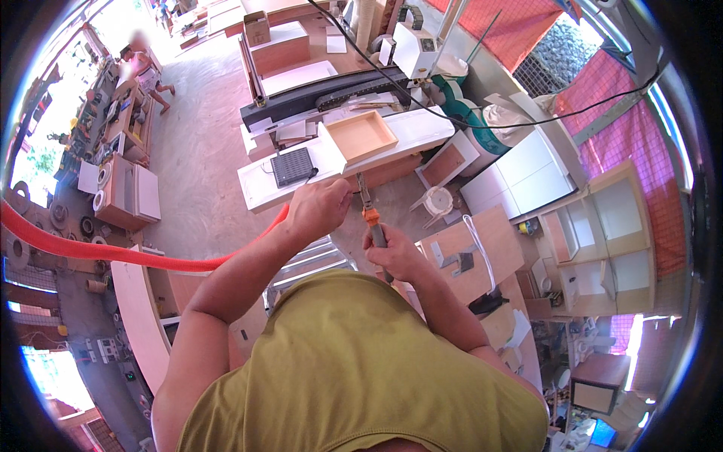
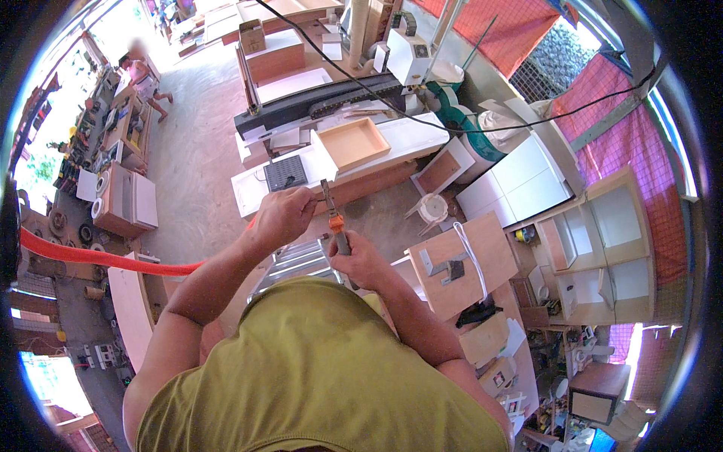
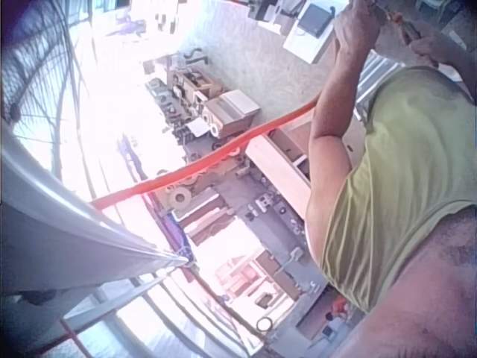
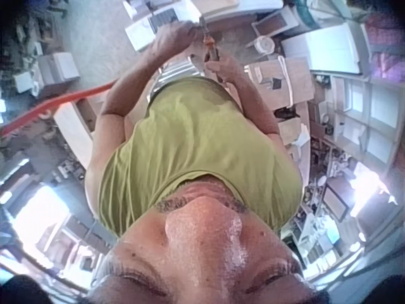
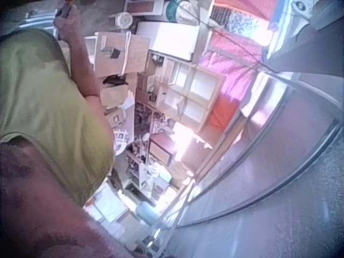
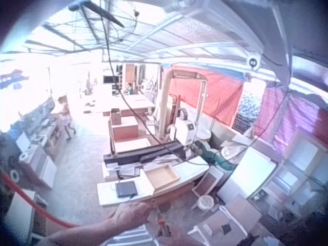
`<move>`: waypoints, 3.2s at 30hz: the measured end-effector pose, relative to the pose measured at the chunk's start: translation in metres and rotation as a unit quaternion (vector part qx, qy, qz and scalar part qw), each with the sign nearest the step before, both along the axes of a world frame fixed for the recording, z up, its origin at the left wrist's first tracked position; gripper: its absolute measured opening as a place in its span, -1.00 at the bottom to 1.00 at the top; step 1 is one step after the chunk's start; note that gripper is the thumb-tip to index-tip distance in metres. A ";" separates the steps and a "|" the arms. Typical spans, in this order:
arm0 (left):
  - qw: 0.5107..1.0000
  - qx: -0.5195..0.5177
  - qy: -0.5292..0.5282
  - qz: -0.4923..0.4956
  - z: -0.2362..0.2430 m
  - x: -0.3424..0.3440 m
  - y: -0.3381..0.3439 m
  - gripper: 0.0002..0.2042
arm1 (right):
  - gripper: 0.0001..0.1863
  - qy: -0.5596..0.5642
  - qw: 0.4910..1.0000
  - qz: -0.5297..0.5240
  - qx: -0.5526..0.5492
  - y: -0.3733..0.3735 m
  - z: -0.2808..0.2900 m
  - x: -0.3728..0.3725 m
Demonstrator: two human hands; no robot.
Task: The person strips the insulation from a black wire using pliers, then secures the wire to a ceiling-mounted fixture and wraps the connection with black electrical tape.
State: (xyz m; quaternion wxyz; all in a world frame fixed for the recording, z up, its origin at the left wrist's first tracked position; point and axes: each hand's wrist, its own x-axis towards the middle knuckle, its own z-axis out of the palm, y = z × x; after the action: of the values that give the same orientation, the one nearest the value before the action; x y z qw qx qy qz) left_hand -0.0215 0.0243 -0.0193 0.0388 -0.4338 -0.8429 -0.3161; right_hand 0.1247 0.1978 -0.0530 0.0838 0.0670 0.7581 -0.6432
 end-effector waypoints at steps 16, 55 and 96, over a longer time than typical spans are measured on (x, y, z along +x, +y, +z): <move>0.997 -0.020 -0.055 0.049 0.034 0.001 -0.009 -0.51 | -0.76 0.010 0.982 -0.035 -0.187 0.000 0.043 -0.014; 0.972 0.021 -0.231 0.031 0.039 -0.004 -0.011 -0.78 | -0.73 -0.030 0.970 -0.049 -0.236 0.003 0.021 -0.027; 0.990 -0.038 -0.133 0.033 0.027 0.000 -0.020 -0.69 | -0.78 -0.077 0.985 -0.019 -0.150 -0.002 0.030 -0.021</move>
State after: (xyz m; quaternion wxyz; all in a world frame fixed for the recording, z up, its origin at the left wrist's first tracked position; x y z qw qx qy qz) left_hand -0.0212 0.0039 0.0072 -0.0797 -0.3613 -0.8657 -0.3372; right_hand 0.1041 0.1953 -0.0234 0.1385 0.1173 0.6426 -0.7444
